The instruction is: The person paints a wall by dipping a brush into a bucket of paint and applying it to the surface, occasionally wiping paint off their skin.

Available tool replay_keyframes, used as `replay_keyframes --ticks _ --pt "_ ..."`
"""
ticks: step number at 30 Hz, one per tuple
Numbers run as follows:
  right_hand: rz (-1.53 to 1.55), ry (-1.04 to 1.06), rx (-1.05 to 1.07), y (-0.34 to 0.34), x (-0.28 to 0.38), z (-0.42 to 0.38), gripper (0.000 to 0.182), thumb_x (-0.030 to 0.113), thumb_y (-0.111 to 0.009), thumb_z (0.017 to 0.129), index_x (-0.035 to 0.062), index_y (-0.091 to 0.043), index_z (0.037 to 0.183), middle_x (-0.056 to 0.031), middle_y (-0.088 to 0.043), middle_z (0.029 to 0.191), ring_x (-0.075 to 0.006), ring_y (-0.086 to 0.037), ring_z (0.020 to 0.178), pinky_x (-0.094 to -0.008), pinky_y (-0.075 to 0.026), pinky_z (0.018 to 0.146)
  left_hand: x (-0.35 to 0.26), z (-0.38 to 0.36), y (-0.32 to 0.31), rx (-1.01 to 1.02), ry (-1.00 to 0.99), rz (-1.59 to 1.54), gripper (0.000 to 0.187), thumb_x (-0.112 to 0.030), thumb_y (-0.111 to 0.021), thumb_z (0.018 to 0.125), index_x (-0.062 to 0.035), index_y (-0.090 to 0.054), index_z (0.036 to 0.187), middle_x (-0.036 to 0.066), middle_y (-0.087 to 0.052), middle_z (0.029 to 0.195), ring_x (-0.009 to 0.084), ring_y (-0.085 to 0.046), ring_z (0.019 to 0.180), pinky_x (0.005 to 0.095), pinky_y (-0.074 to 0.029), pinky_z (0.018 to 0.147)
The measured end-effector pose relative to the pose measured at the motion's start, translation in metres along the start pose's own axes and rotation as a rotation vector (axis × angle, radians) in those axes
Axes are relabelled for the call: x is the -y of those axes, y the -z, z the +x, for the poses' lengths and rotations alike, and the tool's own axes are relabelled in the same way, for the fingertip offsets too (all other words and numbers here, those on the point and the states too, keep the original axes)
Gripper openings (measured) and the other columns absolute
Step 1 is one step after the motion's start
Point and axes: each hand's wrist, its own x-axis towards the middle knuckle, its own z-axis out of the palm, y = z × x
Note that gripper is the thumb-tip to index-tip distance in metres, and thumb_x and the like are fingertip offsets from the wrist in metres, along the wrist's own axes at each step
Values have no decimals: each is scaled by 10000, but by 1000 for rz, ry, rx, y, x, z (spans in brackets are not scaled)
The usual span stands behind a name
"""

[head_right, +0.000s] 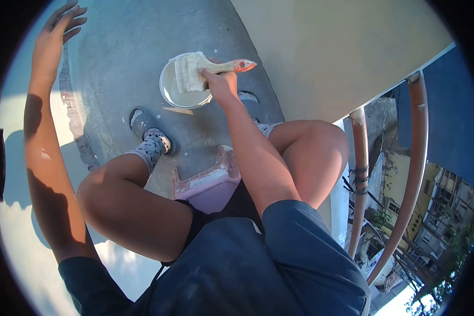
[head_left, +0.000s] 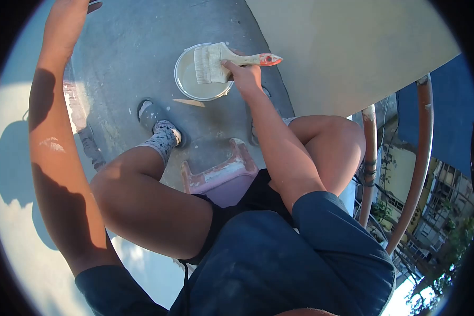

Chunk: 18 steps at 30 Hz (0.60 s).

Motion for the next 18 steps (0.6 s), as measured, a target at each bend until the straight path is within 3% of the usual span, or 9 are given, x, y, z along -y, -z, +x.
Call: replay_keyframes --ticks 1,2,4,6,8,11,13,17,18 --pt "163 -93 -1 7 5 2 423 95 -665 781 -53 -554 1161 -138 -626 1028 -223 -622 930 -343 -530 759 6 3 -2 -8 51 17 358 -254 -575 815 74 -625 950 222 -657 851 262 -650 843 348 -504 753" --pt "326 -184 -1 12 10 6 441 89 -665 784 -64 -537 1177 -147 -607 1066 -230 -615 943 -349 -538 762 32 17 4 -9 61 9 358 -254 -575 815 74 -625 950 222 -657 851 262 -650 843 348 -504 753" --pt "409 -132 -71 25 23 16 475 81 -660 786 -60 -505 1213 -155 -584 1106 -238 -608 953 -365 -547 765 110 60 25 168 255 104 463 -331 -544 879 -9 -521 1211 108 -615 1122 202 -583 1045 311 -425 934" --pt "352 -22 -156 40 41 30 446 83 -659 790 -50 -530 1196 -144 -593 1083 -218 -608 942 -362 -544 756 187 88 28 139 358 56 463 -339 -538 879 -26 -524 1220 100 -617 1125 193 -580 1047 310 -423 931" --pt "96 96 -277 62 47 56 432 90 -664 789 -42 -550 1183 -132 -604 1065 -202 -610 929 -349 -539 751 248 86 18 116 469 10 463 -347 -531 878 -43 -526 1228 92 -618 1128 184 -576 1049 309 -420 927" --pt "-185 203 -300 83 40 92 425 97 -667 790 -47 -559 1176 -121 -618 1048 -183 -612 912 -324 -525 763 323 74 4 71 528 162 480 -369 -554 834 10 -580 1127 102 -637 1057 205 -617 956 328 -458 866" --pt "-611 356 -220 98 14 124 437 102 -671 782 -54 -558 1175 -111 -639 1025 -172 -618 914 -303 -513 774 369 60 6 241 367 913 474 -387 -556 814 -12 -591 1101 76 -642 1010 196 -615 907 323 -462 793" --pt "-786 431 -126 119 -53 171 422 139 -677 774 13 -590 1167 -111 -668 974 -183 -641 886 -298 -503 778 414 67 28 334 541 758 441 -411 -556 804 -56 -607 1060 46 -625 912 170 -587 807 320 -442 713" --pt "-975 374 -131 118 -61 174 405 160 -674 773 57 -608 1159 -115 -674 954 -200 -649 870 -309 -504 772 420 67 32 294 564 631 433 -415 -559 804 -58 -606 1044 33 -607 875 163 -564 762 314 -431 690"
